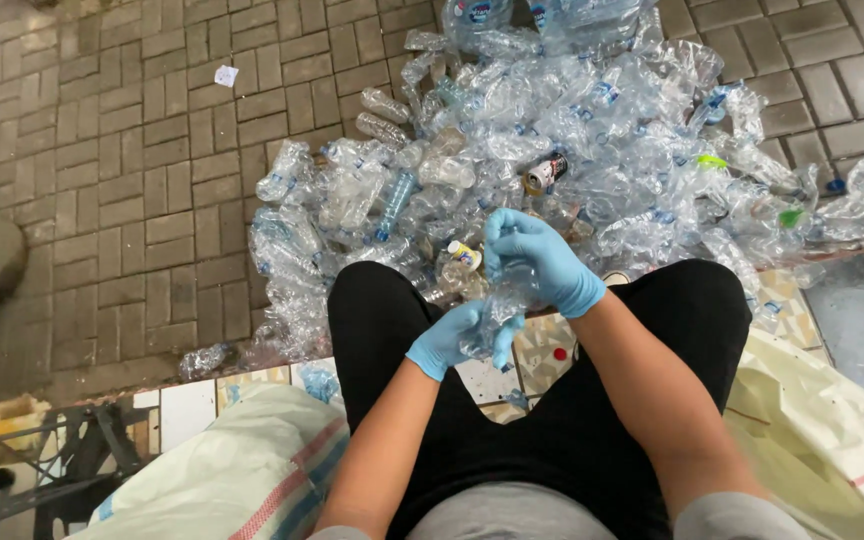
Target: Sorting plastic bottles by removing caps and placing them into a collection bag
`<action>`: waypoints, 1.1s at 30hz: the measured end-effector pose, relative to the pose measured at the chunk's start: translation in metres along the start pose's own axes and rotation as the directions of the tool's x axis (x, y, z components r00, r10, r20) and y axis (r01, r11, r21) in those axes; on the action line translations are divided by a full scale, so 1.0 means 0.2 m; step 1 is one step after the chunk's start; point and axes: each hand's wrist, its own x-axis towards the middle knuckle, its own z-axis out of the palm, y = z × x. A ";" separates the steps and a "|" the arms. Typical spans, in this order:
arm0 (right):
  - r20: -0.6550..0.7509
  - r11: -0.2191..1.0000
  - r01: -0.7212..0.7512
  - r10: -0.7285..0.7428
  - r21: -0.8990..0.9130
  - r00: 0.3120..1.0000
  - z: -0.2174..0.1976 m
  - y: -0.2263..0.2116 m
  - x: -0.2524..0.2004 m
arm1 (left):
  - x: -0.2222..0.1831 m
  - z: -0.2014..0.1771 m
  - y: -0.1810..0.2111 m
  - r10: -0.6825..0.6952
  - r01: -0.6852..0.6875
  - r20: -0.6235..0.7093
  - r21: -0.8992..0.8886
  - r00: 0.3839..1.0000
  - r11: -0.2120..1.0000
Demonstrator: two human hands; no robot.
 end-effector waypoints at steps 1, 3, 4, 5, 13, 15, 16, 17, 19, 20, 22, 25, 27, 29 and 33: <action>-0.099 1.000 -0.013 0.014 0.008 0.995 -0.01 0.00 0.02 | -0.01 -0.07 -0.01 0.014 -0.007 -0.127 0.061 0.992 0.998; -0.198 0.999 -0.025 0.028 0.020 0.980 -0.04 0.03 0.05 | 0.04 -0.04 0.04 0.033 -0.002 -0.251 0.122 0.967 0.992; -0.261 0.998 -0.036 0.021 -0.053 0.965 -0.07 0.06 0.07 | 0.09 0.07 0.09 0.055 0.121 -0.431 0.370 0.900 0.921; -0.318 0.991 -0.049 0.006 -0.128 0.948 -0.09 0.08 0.10 | 0.16 0.16 0.15 0.133 0.278 -0.579 0.565 0.805 0.777; -0.538 0.878 -0.126 -0.165 -0.462 0.826 -0.19 0.22 0.27 | 0.51 0.64 0.32 0.389 0.925 -0.839 0.348 0.381 -0.155; -0.538 0.742 -0.184 -0.269 -0.645 0.799 -0.17 0.24 0.26 | 0.52 0.59 0.31 0.412 0.928 -0.835 0.288 0.363 -0.236; -0.526 0.756 -0.162 -0.268 -0.634 0.807 -0.12 0.22 0.23 | 0.50 0.53 0.30 0.405 0.914 -0.824 0.312 0.396 -0.259; -0.514 0.771 -0.138 -0.269 -0.622 0.814 -0.07 0.20 0.20 | 0.48 0.47 0.30 0.398 0.898 -0.811 0.334 0.428 -0.285; -0.466 0.841 -0.103 -0.189 -0.531 0.864 -0.01 0.10 0.15 | 0.45 0.56 0.35 0.346 0.861 -0.790 0.443 0.507 -0.249; -0.404 0.899 -0.081 -0.112 -0.430 0.908 0.02 0.06 0.13 | 0.43 0.61 0.38 0.295 0.813 -0.758 0.545 0.582 -0.204; -0.228 0.985 0.004 -0.044 -0.171 0.973 0.10 -0.07 0.04 | 0.36 0.60 0.39 0.168 0.743 -0.739 0.668 0.653 0.051; 0.104 0.965 0.071 -0.100 0.254 0.989 -0.01 -0.01 0.05 | 0.33 0.57 0.34 0.069 0.542 -0.620 0.731 0.782 0.415; 0.224 0.914 0.083 -0.185 0.397 0.957 -0.02 0.06 0.05 | 0.36 0.64 0.32 0.080 0.452 -0.564 0.731 0.822 0.511; 0.494 0.862 0.023 -0.313 0.507 0.811 0.09 0.04 0.02 | 0.44 0.81 0.34 -0.169 0.183 -0.080 0.228 0.982 0.956; 0.442 0.919 0.044 -0.229 0.391 0.867 0.08 0.03 -0.02 | 0.37 0.66 0.27 0.037 -0.037 0.007 -0.054 0.999 0.998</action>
